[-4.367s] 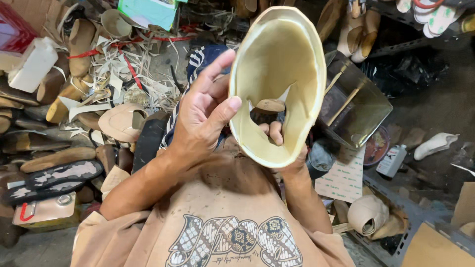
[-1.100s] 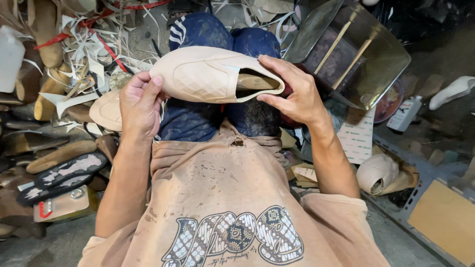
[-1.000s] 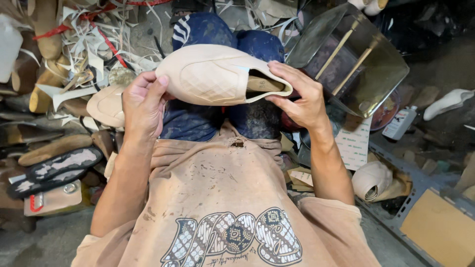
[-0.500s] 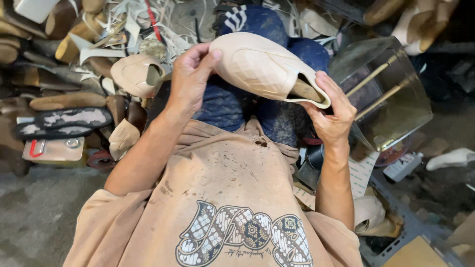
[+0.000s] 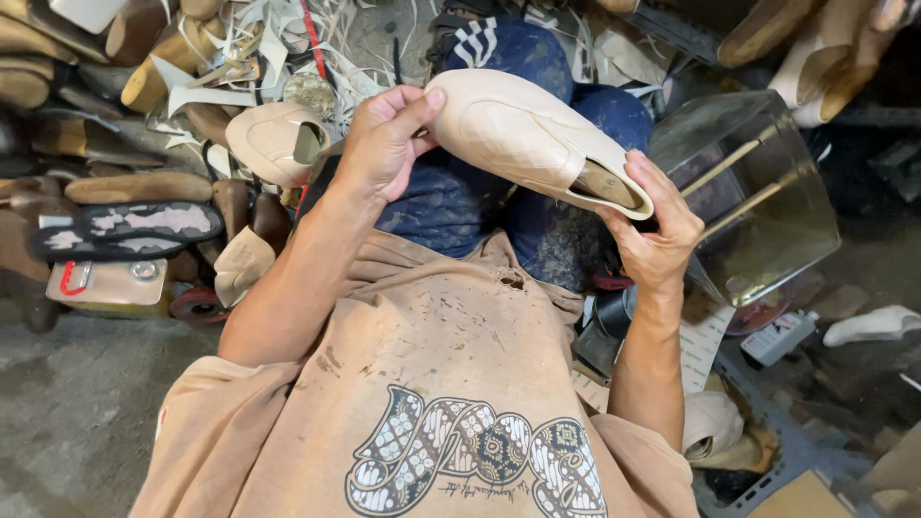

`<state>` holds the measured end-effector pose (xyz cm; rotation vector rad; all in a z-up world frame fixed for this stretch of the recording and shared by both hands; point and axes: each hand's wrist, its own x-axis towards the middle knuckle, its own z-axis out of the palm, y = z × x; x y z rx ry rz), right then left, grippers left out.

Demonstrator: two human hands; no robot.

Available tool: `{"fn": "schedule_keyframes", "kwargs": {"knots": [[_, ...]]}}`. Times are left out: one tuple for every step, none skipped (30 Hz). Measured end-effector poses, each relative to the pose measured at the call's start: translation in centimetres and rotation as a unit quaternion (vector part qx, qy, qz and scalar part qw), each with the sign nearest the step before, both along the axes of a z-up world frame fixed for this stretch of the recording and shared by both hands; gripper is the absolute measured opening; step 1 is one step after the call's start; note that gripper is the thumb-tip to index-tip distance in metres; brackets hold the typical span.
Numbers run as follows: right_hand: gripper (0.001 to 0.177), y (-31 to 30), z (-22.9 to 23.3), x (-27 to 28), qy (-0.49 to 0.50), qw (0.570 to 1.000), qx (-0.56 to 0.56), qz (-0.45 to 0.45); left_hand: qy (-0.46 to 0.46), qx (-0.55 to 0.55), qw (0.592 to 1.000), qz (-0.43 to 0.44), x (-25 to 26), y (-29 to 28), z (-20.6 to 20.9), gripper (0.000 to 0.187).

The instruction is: The person sits on the floor in a cluttered workshop and works on a beige slip-on shoe. They insert a wooden shoe tree, then use a hammer to tap the shoe's sole and heel area repeatedly.

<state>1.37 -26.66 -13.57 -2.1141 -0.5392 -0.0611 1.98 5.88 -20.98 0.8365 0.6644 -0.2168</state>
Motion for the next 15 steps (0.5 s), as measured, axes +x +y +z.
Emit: {"fn": "schedule_keyframes", "kwargs": {"knots": [[0.045, 0.4, 0.2, 0.0, -0.002, 1.0, -0.006, -0.014, -0.002, -0.006, 1.0, -0.014, -0.1, 0.2, 0.0, 0.017], [0.045, 0.6, 0.4, 0.1, -0.002, 1.0, 0.001, -0.013, -0.006, 0.007, 1.0, -0.004, -0.2, 0.2, 0.0, 0.016], [0.045, 0.7, 0.8, -0.1, -0.001, 1.0, 0.003, -0.017, -0.009, 0.016, 1.0, 0.002, -0.2, 0.0, -0.1, 0.017], [0.045, 0.8, 0.8, -0.1, -0.001, 0.999, -0.006, -0.036, -0.009, 0.006, 1.0, -0.017, -0.5, 0.2, -0.2, 0.017], [0.047, 0.9, 0.8, 0.2, -0.007, 0.999, 0.02, -0.028, -0.002, 0.044, 0.999, -0.019, -0.5, 0.4, -0.4, 0.015], [0.049, 0.9, 0.8, 0.5, -0.013, 0.999, 0.046, -0.02, 0.004, 0.083, 0.996, -0.02, -0.4, 0.6, -0.6, 0.014], [0.049, 0.7, 1.3, 0.3, -0.014, 0.998, 0.041, -0.035, 0.002, 0.077, 0.996, -0.035, -0.4, 0.5, -0.7, 0.014], [0.048, 0.6, 1.7, 0.1, 0.008, 0.998, 0.056, -0.038, -0.002, 0.079, 0.997, -0.025, -0.4, 0.4, -0.7, 0.014], [0.052, 0.9, 2.0, 0.0, 0.032, 0.996, 0.075, -0.036, -0.003, 0.085, 0.996, -0.011, -0.7, 0.7, -0.7, 0.013], [0.052, 1.0, 1.8, -0.4, 0.033, 0.996, 0.074, -0.046, -0.002, 0.083, 0.996, -0.021, -0.6, 0.7, -0.7, 0.013], [0.04, 1.2, 1.6, -0.6, 0.034, 0.994, 0.072, -0.073, -0.005, 0.09, 0.996, -0.017, -0.6, 0.7, -0.6, 0.013], [0.033, 1.4, 1.4, -0.8, 0.034, 0.992, 0.071, -0.1, -0.008, 0.097, 0.995, -0.013, -0.6, 0.7, -0.6, 0.014], [0.033, 1.2, 0.9, -1.0, 0.036, 0.992, 0.072, -0.102, -0.006, 0.098, 0.995, -0.014, -0.7, 0.6, -0.7, 0.014], [0.033, 1.1, 0.4, -1.2, 0.036, 0.99, 0.082, -0.109, -0.012, 0.104, 0.994, -0.01, -0.7, 0.5, -0.8, 0.014], [0.034, 1.0, -0.1, -1.3, 0.035, 0.988, 0.093, -0.115, -0.02, 0.11, 0.994, -0.004, -0.7, 0.5, -0.9, 0.014]]}}
